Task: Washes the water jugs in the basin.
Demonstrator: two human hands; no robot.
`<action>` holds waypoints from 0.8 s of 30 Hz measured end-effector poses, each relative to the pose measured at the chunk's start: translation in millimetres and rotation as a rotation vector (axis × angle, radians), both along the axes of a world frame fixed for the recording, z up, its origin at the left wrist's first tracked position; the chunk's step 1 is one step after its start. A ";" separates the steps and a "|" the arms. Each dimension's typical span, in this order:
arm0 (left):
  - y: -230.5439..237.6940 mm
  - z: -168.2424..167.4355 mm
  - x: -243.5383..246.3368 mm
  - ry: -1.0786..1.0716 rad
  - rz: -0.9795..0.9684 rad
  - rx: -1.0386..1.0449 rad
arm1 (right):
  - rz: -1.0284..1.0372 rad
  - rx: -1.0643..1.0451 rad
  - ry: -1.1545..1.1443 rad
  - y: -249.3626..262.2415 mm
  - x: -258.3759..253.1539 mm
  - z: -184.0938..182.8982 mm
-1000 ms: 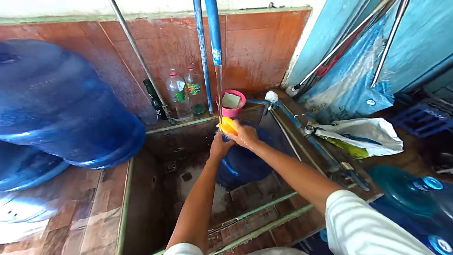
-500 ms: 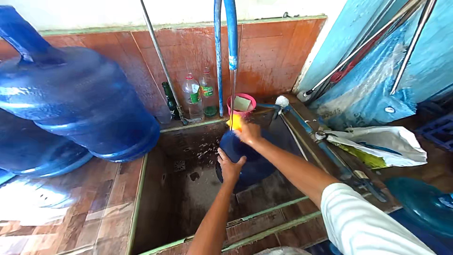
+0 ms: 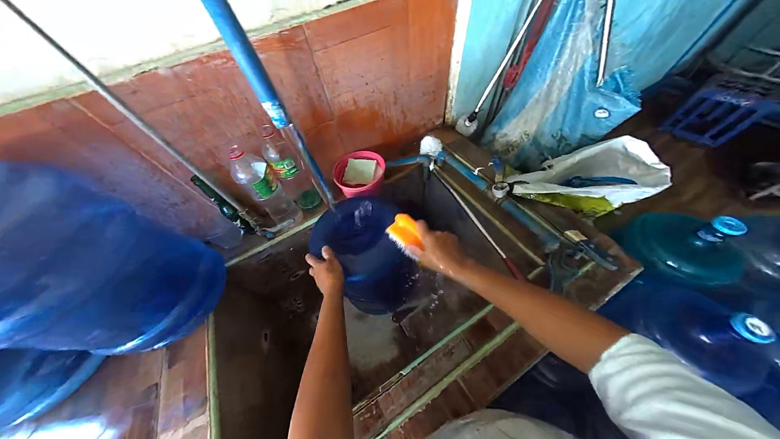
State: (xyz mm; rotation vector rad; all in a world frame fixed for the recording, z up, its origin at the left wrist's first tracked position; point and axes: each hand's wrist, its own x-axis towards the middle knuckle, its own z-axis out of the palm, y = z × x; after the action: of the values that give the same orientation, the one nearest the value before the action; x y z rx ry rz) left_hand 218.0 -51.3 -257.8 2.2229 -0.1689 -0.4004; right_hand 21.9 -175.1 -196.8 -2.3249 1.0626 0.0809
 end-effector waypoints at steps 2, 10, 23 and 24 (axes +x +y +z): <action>-15.9 2.9 -11.3 0.002 -0.013 0.030 | -0.131 0.032 -0.013 -11.9 -0.4 -10.2; -25.6 33.8 21.3 0.016 -0.496 0.195 | -0.182 0.105 -0.102 -27.2 -66.8 -16.5; -37.7 22.4 33.6 -0.350 -0.467 0.408 | -0.466 -0.304 0.070 -148.2 -220.7 -58.4; -41.3 24.8 31.4 -0.335 -0.408 0.472 | -0.426 -0.353 0.031 -141.4 -208.0 -57.5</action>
State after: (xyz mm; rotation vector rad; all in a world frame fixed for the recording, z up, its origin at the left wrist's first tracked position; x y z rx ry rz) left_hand 249.4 -92.6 -233.0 2.7138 -0.7856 -0.3014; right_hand -186.1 -316.5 -254.3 -2.3396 1.6768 -0.2540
